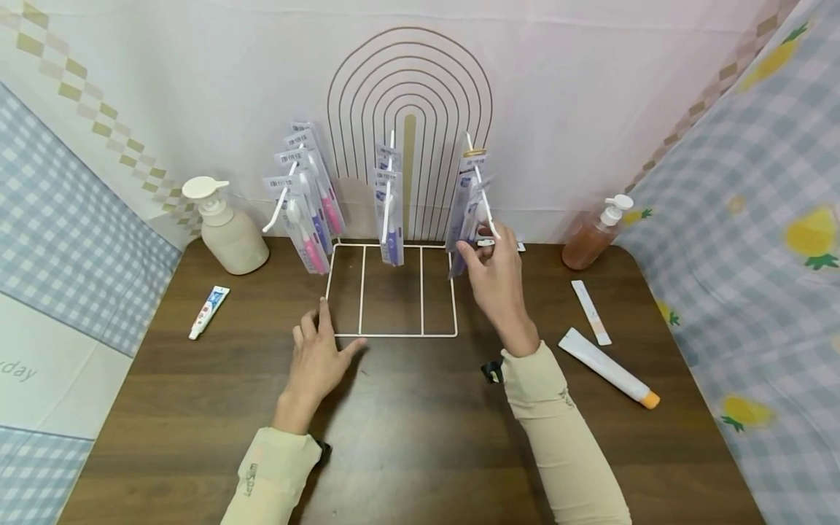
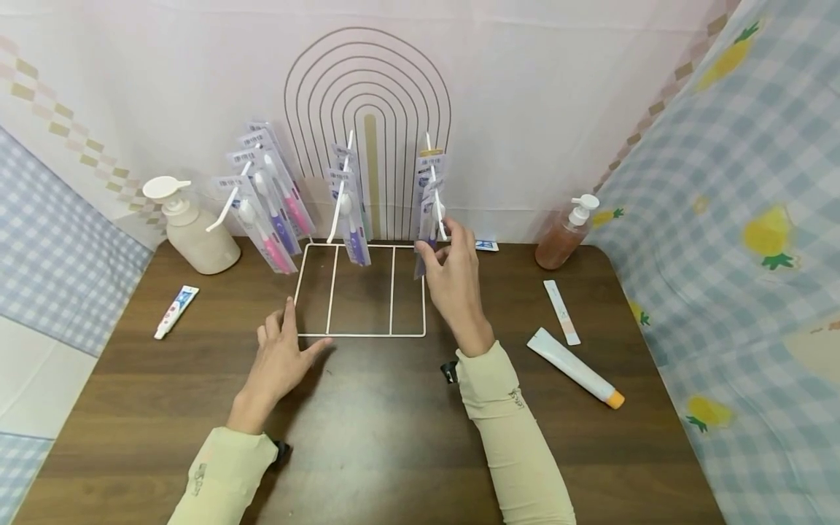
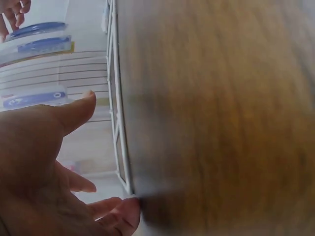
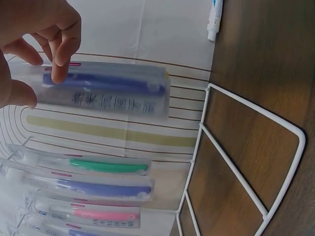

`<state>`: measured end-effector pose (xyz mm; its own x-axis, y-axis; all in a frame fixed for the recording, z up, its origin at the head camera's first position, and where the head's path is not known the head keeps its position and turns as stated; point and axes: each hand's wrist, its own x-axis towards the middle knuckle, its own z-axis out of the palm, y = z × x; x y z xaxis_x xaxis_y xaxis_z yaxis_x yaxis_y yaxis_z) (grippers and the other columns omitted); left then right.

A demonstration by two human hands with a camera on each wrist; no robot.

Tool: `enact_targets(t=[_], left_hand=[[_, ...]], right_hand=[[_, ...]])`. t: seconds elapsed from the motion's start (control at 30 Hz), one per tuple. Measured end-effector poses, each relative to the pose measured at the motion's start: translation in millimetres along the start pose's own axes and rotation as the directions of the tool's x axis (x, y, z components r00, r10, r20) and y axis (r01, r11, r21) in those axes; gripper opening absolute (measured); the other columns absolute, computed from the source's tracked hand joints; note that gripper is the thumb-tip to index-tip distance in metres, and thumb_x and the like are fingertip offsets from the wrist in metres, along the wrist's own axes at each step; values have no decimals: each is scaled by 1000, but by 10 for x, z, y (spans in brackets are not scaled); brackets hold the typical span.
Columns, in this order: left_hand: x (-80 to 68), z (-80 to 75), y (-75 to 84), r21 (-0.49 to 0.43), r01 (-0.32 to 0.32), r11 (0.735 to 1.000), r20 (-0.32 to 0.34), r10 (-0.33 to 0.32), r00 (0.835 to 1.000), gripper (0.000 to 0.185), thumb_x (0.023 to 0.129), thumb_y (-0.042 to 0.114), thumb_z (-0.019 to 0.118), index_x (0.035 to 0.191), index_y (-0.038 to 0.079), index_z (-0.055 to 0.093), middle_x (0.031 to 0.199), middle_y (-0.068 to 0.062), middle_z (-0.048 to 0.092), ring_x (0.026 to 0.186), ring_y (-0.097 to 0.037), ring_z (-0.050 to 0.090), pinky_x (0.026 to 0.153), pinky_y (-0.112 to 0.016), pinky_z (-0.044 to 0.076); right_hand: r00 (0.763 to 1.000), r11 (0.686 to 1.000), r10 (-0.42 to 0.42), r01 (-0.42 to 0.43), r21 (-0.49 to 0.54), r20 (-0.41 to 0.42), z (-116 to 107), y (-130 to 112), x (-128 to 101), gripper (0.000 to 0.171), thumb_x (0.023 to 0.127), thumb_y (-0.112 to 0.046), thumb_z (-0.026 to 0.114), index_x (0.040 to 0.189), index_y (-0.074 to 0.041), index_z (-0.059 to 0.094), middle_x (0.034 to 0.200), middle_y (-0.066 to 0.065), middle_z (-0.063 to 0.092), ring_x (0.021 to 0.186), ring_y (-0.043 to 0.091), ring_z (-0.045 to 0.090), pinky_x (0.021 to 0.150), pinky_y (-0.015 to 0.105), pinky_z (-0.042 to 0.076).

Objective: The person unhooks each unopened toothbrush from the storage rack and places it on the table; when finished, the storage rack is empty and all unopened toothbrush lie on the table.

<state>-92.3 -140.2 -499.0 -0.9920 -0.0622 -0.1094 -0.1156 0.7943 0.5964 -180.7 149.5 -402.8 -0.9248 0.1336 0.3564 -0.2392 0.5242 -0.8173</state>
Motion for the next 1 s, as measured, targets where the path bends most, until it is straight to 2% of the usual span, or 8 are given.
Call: enact_targets(t=[0.17,0.4,0.53,0.7,0.8,0.93,1.0], left_hand=[[41,40,-53,8,16,1000,11,-16,1000,108,109,41,80,180,-8,14,171,-43,30,137,-58,38,113,-68,48],[96,97,-101,-23,29,999,-18,-29,999,100,109,36,78,178,-8,22,169,-40,30,135,-58,37,109,-68,46],[123,104,-111,-4,52,999,11,-52,999,95,112,35,74,179,-7,20,170,-36,28,134,-57,35,109,-66,45],[149,102,-114,22,72,997,32,-72,997,91,114,35,70,179,-7,21,170,-34,27,135,-57,35,108,-64,45],[156,89,-101,21,74,997,31,-75,997,90,115,35,70,179,-7,22,170,-33,28,134,-57,35,107,-64,46],[155,81,-86,22,75,997,32,-76,997,91,114,35,71,179,-6,22,170,-33,27,134,-57,36,107,-64,46],[156,90,-89,18,71,997,25,-72,997,91,114,35,72,179,-7,23,170,-34,28,134,-57,36,106,-64,46]], right_hand=[[1000,998,12,-11,57,-14,23,2,22,42,107,-11,80,138,11,61,134,30,67,102,39,72,80,14,46],[1000,985,24,-23,169,-2,43,-59,56,34,108,-4,76,134,10,60,132,30,76,99,32,77,71,12,50],[1000,983,14,-13,183,-4,50,-70,69,30,108,-2,75,132,10,62,130,31,77,101,36,77,72,11,51],[999,983,-25,30,180,-31,39,-47,85,18,110,-1,69,122,12,66,114,34,78,96,41,76,74,11,53],[998,983,-30,40,181,-57,5,-43,97,15,111,-2,68,115,13,67,103,34,76,88,29,73,74,11,52],[996,979,15,3,202,-86,-57,-48,109,14,111,-3,69,114,11,69,99,29,74,81,6,66,73,12,50],[995,975,35,-13,224,-95,-89,-37,117,14,111,-2,69,114,12,68,100,28,73,79,0,63,72,12,50]])
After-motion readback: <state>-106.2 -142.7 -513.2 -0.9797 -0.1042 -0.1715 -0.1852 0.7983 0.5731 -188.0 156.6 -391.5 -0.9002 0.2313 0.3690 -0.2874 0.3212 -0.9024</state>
